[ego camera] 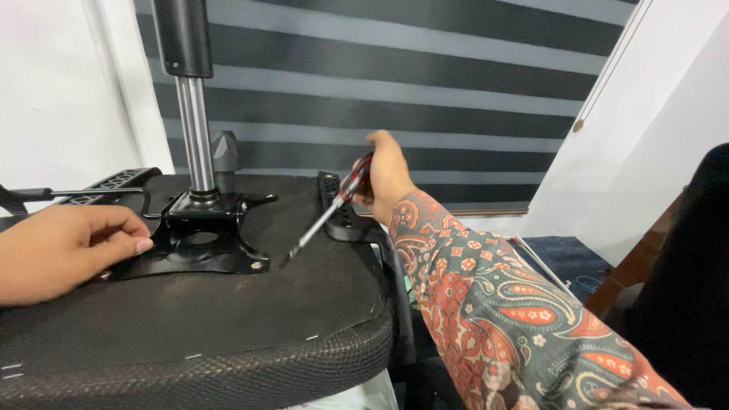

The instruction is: The person uses a screwdriver to tighten screws on the base of a black office chair. They rotate the chair to access different screw holes and continue fastening the base to the seat.

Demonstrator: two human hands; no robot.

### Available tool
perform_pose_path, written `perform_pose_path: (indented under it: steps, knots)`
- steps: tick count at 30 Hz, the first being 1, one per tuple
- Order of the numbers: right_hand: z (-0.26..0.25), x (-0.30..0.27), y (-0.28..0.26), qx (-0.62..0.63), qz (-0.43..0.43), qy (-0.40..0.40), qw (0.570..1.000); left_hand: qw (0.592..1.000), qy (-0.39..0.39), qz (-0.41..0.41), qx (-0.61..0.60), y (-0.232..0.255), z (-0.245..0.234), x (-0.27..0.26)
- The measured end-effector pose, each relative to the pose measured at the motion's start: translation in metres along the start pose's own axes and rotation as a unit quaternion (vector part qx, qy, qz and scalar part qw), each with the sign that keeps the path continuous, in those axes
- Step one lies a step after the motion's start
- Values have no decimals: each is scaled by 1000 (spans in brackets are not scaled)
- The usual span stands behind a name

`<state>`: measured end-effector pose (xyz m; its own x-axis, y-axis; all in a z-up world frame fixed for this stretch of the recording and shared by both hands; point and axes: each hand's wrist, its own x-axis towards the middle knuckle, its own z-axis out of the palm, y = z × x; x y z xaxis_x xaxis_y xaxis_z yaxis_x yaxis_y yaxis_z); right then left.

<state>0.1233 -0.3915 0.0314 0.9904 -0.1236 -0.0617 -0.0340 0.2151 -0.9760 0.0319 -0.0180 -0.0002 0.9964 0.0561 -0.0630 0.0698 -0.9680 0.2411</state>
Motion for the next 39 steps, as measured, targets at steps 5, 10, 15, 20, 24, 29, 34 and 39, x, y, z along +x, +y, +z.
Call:
perform_pose_path:
  steps: [5, 10, 15, 20, 24, 29, 34, 39]
  knots:
    - [-2, 8, -19, 162, -125, -12, 979, 998, 61, 27, 17, 4, -1, -7]
    - [-3, 19, -41, 174, -173, 21, 969, 952, 254, 164, 49, 7, 4, -3]
    - [-1, 14, -46, 116, -221, -14, 968, 929, 289, 228, -15, 14, 10, 2]
    - [7, 10, -52, 98, -194, -26, 976, 917, 278, 256, -127, 46, 3, 19]
    - [14, 5, -55, 83, -166, -31, 982, 933, 128, 95, -324, 84, -12, 43]
    - [27, 6, -54, 40, -162, -53, 984, 841, 77, 57, -533, 98, -18, 60]
    - [34, 21, -53, 25, -145, -79, 986, 844, 122, 79, -517, 93, -3, 72]
    - [37, 29, -52, 5, -140, -63, 988, 828, 159, 112, -525, 92, 4, 75]
